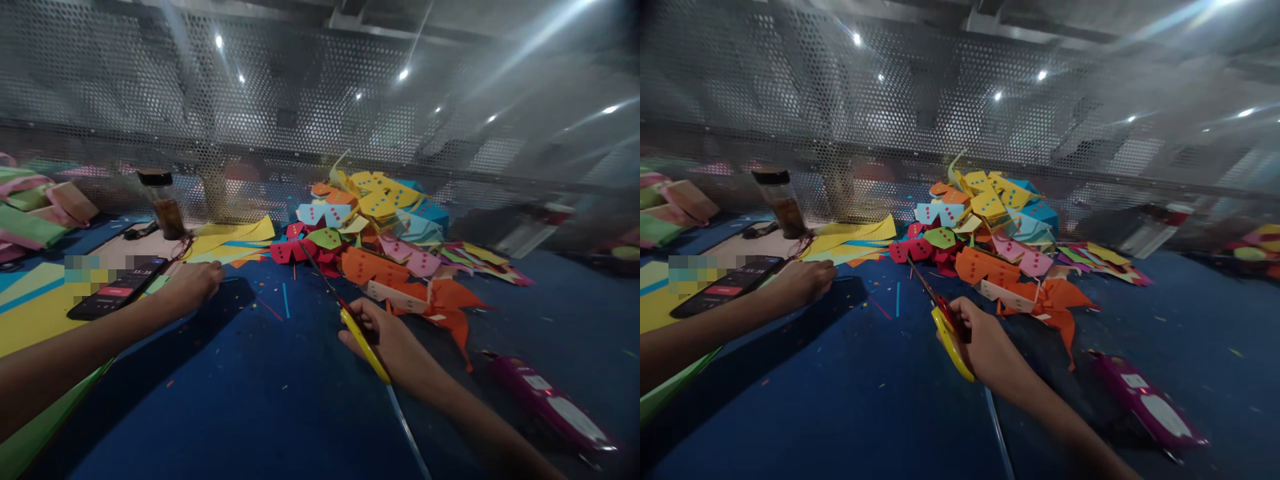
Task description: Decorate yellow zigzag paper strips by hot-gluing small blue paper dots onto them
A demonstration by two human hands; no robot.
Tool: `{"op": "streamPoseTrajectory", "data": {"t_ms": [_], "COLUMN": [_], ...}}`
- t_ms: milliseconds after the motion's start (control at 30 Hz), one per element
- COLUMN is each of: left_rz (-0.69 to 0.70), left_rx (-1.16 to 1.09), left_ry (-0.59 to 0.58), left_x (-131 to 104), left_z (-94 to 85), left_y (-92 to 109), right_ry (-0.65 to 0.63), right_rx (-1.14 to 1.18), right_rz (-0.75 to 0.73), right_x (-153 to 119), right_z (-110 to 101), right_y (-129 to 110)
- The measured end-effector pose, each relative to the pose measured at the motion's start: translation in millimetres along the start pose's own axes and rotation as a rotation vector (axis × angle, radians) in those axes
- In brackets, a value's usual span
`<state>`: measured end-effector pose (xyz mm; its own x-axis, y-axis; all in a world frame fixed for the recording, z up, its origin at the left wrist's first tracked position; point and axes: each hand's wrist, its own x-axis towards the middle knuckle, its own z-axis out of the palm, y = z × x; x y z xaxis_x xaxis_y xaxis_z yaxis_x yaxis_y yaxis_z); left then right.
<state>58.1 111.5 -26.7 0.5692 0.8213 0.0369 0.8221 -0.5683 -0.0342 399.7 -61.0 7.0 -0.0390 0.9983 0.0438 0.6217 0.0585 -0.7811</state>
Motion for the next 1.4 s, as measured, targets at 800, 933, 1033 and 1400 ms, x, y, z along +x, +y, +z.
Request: {"op": "streamPoseTrajectory", "data": {"t_ms": [800, 933, 1033, 1400], "left_rz": [-0.238, -0.264, -0.267, -0.221], "left_rx": [-1.542, -1.604, -1.634, -1.747], "left_ry": [-0.349, -0.381, -0.397, -0.386], "left_x": [-67, -75, -79, -97], "left_z": [-29.6, -30.0, -30.6, -20.9], "left_y": [80, 88, 92, 102], "right_ry": [-0.124, -0.129, -0.098, -0.066], "right_rx": [0.397, 0.453, 0.424, 0.381], "right_rz": [-0.011, -0.032, -0.047, -0.04], "right_x": [12, 10, 7, 1], "right_z": [58, 67, 69, 79], "right_y": [-87, -87, -87, -78]}}
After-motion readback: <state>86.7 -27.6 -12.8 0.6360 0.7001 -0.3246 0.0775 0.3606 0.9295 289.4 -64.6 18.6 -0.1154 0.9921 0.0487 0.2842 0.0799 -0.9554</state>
